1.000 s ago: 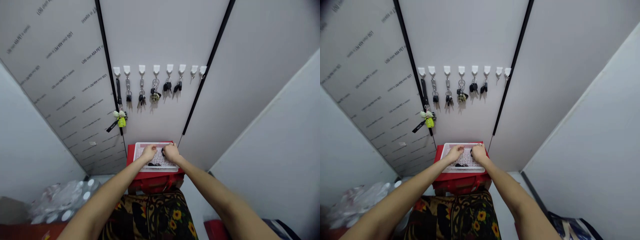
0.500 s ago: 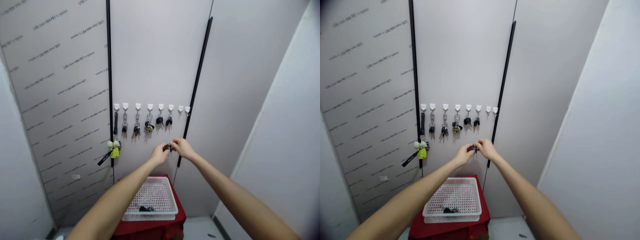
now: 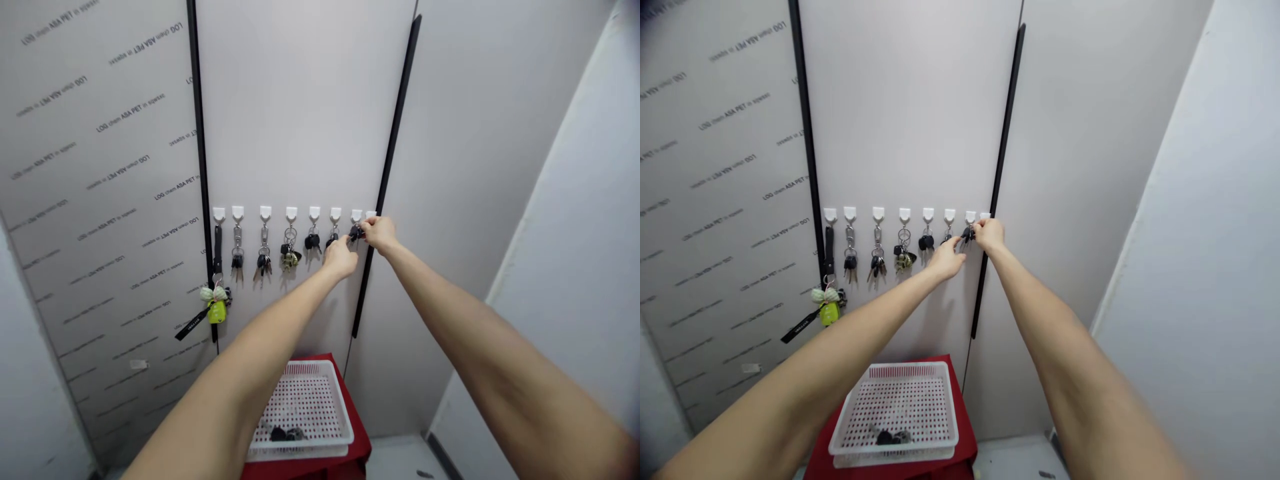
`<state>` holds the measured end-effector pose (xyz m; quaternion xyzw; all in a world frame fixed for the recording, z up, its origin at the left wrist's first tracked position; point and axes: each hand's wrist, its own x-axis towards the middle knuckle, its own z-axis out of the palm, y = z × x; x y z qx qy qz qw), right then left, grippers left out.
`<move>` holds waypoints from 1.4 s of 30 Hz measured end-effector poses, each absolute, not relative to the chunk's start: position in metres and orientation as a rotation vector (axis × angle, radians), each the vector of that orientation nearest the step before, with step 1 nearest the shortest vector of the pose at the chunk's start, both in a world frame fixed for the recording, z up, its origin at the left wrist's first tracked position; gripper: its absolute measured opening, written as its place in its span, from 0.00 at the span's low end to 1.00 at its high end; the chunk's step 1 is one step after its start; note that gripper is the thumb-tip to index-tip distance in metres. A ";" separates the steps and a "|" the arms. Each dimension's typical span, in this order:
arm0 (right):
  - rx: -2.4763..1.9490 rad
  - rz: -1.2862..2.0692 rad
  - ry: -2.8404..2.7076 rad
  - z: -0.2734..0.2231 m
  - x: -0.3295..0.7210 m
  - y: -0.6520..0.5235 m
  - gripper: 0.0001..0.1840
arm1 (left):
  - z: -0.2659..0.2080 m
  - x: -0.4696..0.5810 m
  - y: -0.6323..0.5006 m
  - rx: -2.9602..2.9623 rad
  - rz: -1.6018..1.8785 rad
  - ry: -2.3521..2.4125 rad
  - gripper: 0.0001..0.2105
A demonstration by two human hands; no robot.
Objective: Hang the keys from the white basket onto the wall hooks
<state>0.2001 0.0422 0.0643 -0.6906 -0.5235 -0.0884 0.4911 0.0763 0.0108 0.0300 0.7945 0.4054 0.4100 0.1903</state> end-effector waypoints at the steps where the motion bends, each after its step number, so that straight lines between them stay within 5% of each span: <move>1: -1.708 -0.231 -1.260 0.066 0.201 0.044 0.10 | 0.031 0.077 0.011 2.243 1.140 1.140 0.22; 12: -1.836 -0.297 -1.269 0.058 0.189 0.035 0.13 | 0.000 0.055 0.000 2.255 1.041 1.045 0.21; 18: -1.588 -0.528 -1.358 0.005 0.173 0.008 0.17 | -0.067 0.002 -0.010 2.088 0.947 1.051 0.20; 21: -1.616 -0.267 -1.801 -0.060 0.136 -0.021 0.13 | -0.112 -0.027 -0.013 1.985 0.886 1.177 0.19; 24: -1.511 0.342 -2.418 -0.129 0.091 -0.047 0.10 | -0.149 -0.049 -0.018 1.890 0.818 1.296 0.18; 28: -1.714 0.500 -2.597 -0.183 0.051 -0.056 0.10 | -0.176 -0.068 -0.023 1.832 0.789 1.378 0.17; 33: -2.057 0.413 -2.647 -0.191 0.039 -0.049 0.11 | -0.188 -0.085 -0.022 1.809 0.794 1.380 0.15; 42: -1.849 0.383 -2.611 -0.167 0.071 -0.064 0.10 | -0.195 -0.067 -0.021 1.714 0.717 1.304 0.14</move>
